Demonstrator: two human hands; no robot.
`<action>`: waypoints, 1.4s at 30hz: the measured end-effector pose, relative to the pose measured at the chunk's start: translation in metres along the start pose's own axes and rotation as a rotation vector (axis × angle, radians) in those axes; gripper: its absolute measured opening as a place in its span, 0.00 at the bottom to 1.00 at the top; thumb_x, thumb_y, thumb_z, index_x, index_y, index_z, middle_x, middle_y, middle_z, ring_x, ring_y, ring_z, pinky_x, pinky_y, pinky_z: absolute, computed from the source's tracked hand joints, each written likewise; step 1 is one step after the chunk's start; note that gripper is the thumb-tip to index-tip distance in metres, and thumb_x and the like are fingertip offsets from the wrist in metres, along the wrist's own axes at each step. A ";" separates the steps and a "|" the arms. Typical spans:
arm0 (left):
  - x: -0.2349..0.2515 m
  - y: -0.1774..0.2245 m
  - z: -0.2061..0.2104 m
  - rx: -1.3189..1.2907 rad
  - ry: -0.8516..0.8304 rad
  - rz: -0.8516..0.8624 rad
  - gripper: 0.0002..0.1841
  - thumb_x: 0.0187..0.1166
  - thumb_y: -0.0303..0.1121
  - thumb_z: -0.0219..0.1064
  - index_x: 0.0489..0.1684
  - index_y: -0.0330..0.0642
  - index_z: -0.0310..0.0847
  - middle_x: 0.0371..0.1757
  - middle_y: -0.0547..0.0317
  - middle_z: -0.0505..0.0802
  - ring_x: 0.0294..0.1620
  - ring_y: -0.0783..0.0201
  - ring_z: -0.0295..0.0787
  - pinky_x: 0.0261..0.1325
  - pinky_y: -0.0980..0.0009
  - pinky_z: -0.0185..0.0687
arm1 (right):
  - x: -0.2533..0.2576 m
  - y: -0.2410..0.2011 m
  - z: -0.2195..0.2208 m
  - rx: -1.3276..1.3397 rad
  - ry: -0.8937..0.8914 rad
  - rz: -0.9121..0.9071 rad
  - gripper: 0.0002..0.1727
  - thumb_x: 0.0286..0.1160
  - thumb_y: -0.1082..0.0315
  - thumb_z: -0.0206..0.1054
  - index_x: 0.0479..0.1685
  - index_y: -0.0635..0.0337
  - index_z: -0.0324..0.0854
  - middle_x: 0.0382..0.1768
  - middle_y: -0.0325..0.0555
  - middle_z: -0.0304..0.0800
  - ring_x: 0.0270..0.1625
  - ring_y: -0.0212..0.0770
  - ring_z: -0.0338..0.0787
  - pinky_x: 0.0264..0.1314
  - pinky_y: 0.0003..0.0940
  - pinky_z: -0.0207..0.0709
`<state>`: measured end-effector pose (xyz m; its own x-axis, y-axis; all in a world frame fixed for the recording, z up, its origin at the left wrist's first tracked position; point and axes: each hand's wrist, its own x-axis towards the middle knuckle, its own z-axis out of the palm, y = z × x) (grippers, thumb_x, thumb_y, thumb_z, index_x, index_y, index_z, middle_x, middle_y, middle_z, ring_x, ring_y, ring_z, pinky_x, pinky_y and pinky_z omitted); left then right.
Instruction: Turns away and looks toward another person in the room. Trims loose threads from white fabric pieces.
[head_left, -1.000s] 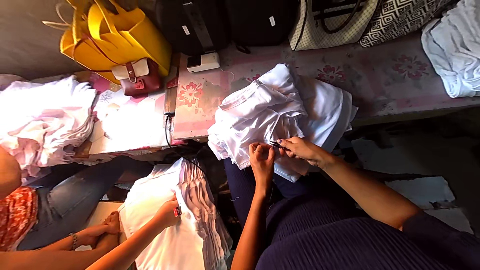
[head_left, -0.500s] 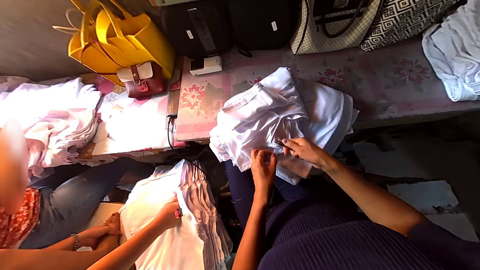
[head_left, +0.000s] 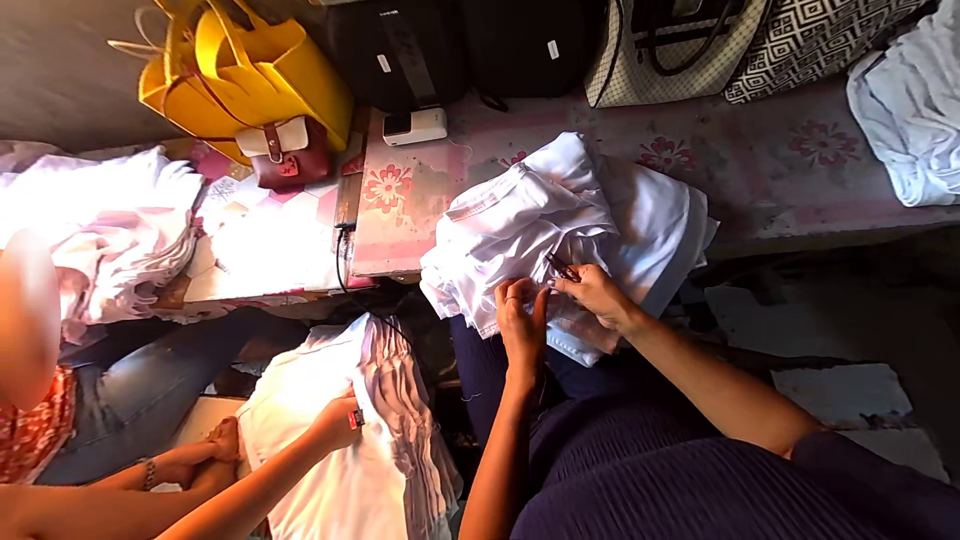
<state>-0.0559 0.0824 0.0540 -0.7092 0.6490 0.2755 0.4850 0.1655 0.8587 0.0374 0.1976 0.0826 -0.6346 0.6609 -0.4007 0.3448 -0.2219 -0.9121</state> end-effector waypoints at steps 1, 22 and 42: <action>0.001 -0.006 0.007 -0.027 0.039 0.033 0.12 0.68 0.25 0.77 0.42 0.22 0.89 0.49 0.33 0.89 0.47 0.54 0.92 0.53 0.68 0.90 | -0.001 0.000 0.001 -0.009 0.001 -0.005 0.08 0.80 0.70 0.69 0.35 0.66 0.82 0.22 0.34 0.75 0.21 0.23 0.68 0.25 0.20 0.63; -0.004 -0.007 -0.006 0.070 -0.023 0.112 0.07 0.74 0.23 0.67 0.37 0.28 0.89 0.34 0.46 0.93 0.34 0.63 0.91 0.43 0.71 0.88 | -0.024 -0.017 -0.038 0.130 -0.195 0.068 0.25 0.98 0.55 0.41 0.48 0.58 0.83 0.14 0.23 0.59 0.12 0.21 0.57 0.16 0.17 0.54; -0.008 0.013 -0.022 0.081 -0.139 -0.173 0.15 0.78 0.32 0.70 0.54 0.28 0.84 0.22 0.58 0.88 0.20 0.69 0.81 0.29 0.69 0.79 | -0.027 -0.014 -0.025 0.123 -0.282 0.194 0.21 0.96 0.56 0.49 0.41 0.58 0.84 0.12 0.23 0.58 0.11 0.20 0.53 0.14 0.17 0.48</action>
<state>-0.0552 0.0627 0.0727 -0.7108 0.7008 0.0604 0.4061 0.3387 0.8488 0.0672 0.2013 0.1080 -0.7375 0.3780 -0.5597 0.4027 -0.4191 -0.8137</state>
